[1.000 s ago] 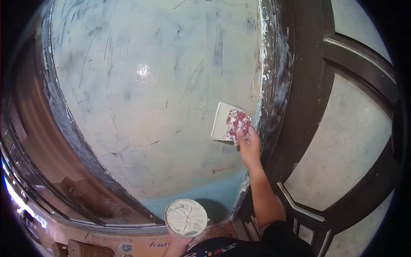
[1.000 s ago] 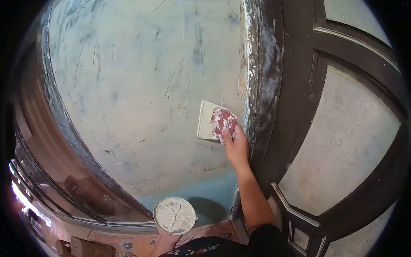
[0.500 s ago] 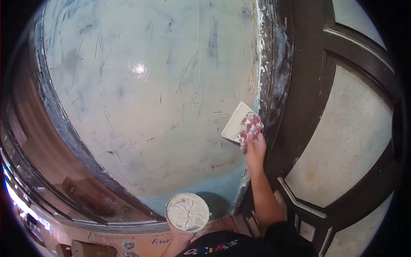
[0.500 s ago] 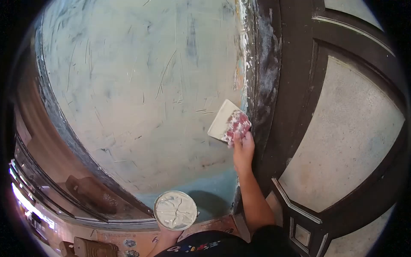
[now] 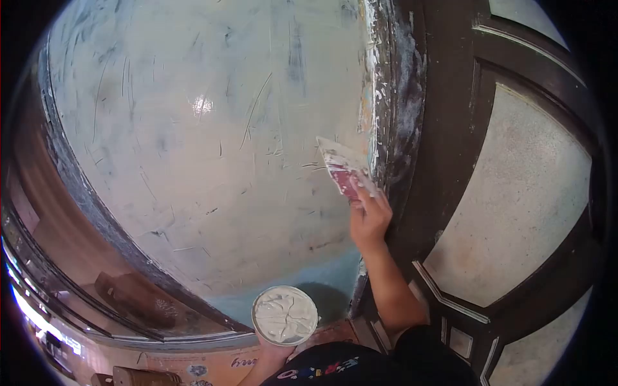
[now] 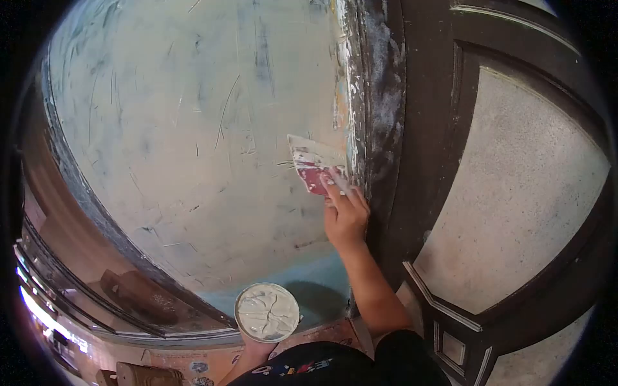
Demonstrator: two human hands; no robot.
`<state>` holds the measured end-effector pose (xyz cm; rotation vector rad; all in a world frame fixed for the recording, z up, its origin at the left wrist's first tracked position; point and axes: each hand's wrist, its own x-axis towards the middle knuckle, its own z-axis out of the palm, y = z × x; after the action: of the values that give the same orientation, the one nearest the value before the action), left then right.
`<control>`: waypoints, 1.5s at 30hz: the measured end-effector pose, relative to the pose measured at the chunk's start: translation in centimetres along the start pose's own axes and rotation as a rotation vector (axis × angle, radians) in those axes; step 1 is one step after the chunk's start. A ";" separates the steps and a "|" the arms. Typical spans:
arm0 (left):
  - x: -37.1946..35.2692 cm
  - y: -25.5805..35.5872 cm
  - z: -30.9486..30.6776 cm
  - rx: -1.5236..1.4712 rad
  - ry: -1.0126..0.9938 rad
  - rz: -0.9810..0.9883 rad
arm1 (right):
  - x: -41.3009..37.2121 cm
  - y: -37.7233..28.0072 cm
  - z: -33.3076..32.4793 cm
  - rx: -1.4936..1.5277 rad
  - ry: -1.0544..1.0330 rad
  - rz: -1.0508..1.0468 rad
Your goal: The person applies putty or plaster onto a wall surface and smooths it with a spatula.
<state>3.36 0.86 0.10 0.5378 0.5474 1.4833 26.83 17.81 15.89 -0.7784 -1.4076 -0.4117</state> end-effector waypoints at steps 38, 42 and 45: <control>-0.5 -0.5 -0.3 0.099 0.009 -0.027 | -2.9 0.9 1.8 0.840 0.055 0.814; -0.3 -0.6 -1.3 0.343 -0.078 0.080 | -4.5 2.0 1.6 0.821 0.082 0.802; -0.2 -0.5 -0.9 -0.205 0.065 -0.105 | -5.2 1.9 1.0 0.750 0.059 0.760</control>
<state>3.12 0.61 -0.90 0.2972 0.4601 1.4412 26.59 18.85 10.35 -0.5991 -0.9896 0.6478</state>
